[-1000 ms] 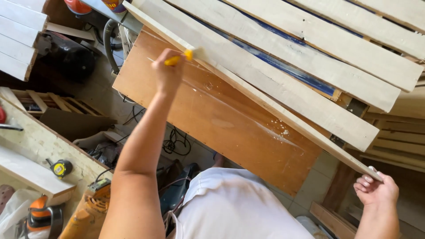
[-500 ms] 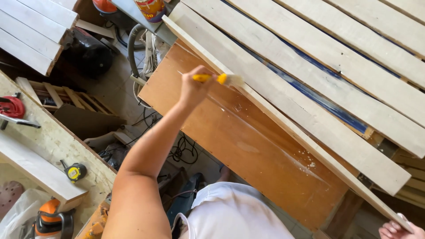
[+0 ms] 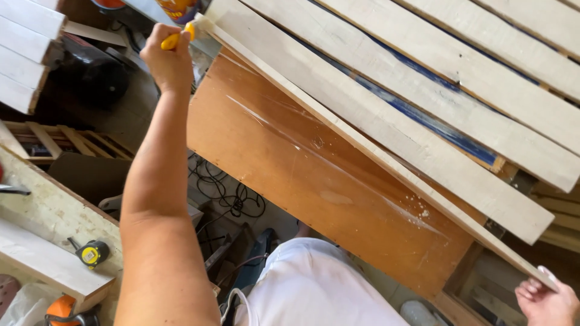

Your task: Painting the edges of several wooden planks with white paint using a brush

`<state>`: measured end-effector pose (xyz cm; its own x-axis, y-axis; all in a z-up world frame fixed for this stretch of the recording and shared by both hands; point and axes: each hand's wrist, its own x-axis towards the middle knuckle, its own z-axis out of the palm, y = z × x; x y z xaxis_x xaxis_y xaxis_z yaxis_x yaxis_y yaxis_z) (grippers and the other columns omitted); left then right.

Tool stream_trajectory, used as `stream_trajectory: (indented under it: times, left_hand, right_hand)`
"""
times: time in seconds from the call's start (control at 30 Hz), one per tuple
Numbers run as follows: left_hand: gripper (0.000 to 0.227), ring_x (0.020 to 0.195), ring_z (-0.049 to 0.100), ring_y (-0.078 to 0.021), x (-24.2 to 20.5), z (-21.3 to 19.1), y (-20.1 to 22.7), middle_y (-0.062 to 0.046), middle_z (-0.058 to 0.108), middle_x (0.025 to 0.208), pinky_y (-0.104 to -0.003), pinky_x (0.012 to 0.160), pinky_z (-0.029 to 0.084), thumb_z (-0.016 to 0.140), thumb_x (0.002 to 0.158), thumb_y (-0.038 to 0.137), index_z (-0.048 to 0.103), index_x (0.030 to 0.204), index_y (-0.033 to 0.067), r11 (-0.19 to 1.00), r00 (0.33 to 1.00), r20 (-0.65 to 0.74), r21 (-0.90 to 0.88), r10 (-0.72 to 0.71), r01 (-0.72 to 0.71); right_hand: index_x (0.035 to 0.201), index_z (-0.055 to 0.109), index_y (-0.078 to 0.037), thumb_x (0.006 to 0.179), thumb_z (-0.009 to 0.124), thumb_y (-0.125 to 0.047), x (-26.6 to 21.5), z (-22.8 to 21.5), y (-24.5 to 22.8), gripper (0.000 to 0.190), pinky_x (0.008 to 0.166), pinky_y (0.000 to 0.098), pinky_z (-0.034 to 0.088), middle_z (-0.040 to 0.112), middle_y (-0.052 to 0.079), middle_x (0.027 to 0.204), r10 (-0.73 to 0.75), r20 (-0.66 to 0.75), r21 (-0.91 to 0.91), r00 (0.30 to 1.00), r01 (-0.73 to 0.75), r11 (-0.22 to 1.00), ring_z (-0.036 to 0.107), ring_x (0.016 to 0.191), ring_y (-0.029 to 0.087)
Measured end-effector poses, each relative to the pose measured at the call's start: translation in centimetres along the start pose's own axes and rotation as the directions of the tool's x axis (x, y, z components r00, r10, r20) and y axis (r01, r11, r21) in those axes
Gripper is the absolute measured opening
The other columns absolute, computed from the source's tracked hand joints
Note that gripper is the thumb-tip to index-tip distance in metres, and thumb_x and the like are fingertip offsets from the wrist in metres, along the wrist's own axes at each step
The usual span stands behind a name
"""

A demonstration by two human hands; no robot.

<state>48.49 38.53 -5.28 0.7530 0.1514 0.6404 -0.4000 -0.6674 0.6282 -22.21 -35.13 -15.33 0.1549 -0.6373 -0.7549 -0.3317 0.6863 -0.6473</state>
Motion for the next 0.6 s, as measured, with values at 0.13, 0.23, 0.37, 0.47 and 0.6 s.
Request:
stream_trajectory:
  times: [0.13, 0.23, 0.37, 0.47, 0.6]
  left_hand:
    - [0.006, 0.068, 0.063, -0.0166, -2.2, -2.4, 3.1, -0.001, 0.071, 0.078, -0.033, 0.058, 0.048, 0.080, 0.090, 0.009, 0.075, 0.088, 0.0107, 0.989, 0.989, -0.009, -0.011, 0.149, -0.149]
    - [0.007, 0.064, 0.061, -0.0156, -4.4, -5.3, 5.0, -0.008, 0.072, 0.081, -0.028, 0.053, 0.045, 0.080, 0.098, -0.002, 0.074, 0.095, 0.0014, 0.973, 0.990, 0.021, -0.188, 0.143, -0.136]
    - [0.011, 0.076, 0.063, -0.0215, -7.2, -8.3, 6.5, -0.014, 0.068, 0.090, -0.031, 0.066, 0.050, 0.080, 0.105, -0.007, 0.071, 0.103, -0.0032, 0.950, 0.991, 0.033, -0.292, 0.127, -0.112]
    - [0.013, 0.082, 0.070, -0.0252, -9.0, -10.1, 8.6, -0.017, 0.067, 0.095, -0.032, 0.073, 0.057, 0.079, 0.111, 0.000, 0.067, 0.107, -0.0038, 0.936, 0.995, 0.068, -0.348, 0.075, -0.046]
    - [0.015, 0.080, 0.070, -0.0260, -11.5, -11.6, 11.5, -0.019, 0.065, 0.095, -0.036, 0.075, 0.065, 0.077, 0.115, 0.002, 0.065, 0.108, -0.0054, 0.917, 0.991, 0.128, -0.398, 0.036, 0.018]
  right_hand:
    - [0.120, 0.054, -0.030, 0.101, 0.044, -0.023, -2.2, -1.1, 1.2, 0.022, 0.057, 0.0223, 0.026, 0.035, -0.004, 0.075, -0.042, -0.080, 0.056, 0.996, 0.047, 0.997, 0.037, 0.066, 0.007]
    - [0.125, 0.062, -0.019, 0.108, 0.051, -0.023, -2.1, -3.5, 3.3, 0.020, 0.066, 0.0256, 0.043, 0.062, 0.010, 0.093, -0.144, 0.029, 0.078, 0.989, 0.142, 0.987, 0.055, 0.076, 0.015]
    - [0.125, 0.051, -0.018, 0.122, 0.038, -0.025, -1.5, -5.2, 5.4, 0.015, 0.087, 0.0345, 0.052, 0.064, 0.017, 0.110, -0.154, 0.149, -0.024, 0.977, 0.159, 0.987, 0.064, 0.097, 0.025]
    - [0.128, 0.050, -0.014, 0.125, 0.038, -0.025, -1.0, -5.3, 6.6, 0.017, 0.097, 0.0351, 0.053, 0.065, 0.018, 0.116, -0.201, 0.238, -0.041, 0.950, 0.217, 0.975, 0.065, 0.106, 0.027]
    - [0.134, 0.051, -0.014, 0.123, 0.046, -0.021, 0.8, -5.2, 7.5, 0.014, 0.086, 0.0311, 0.054, 0.068, 0.020, 0.126, -0.259, 0.375, 0.013, 0.890, 0.275, 0.961, 0.070, 0.107, 0.028]
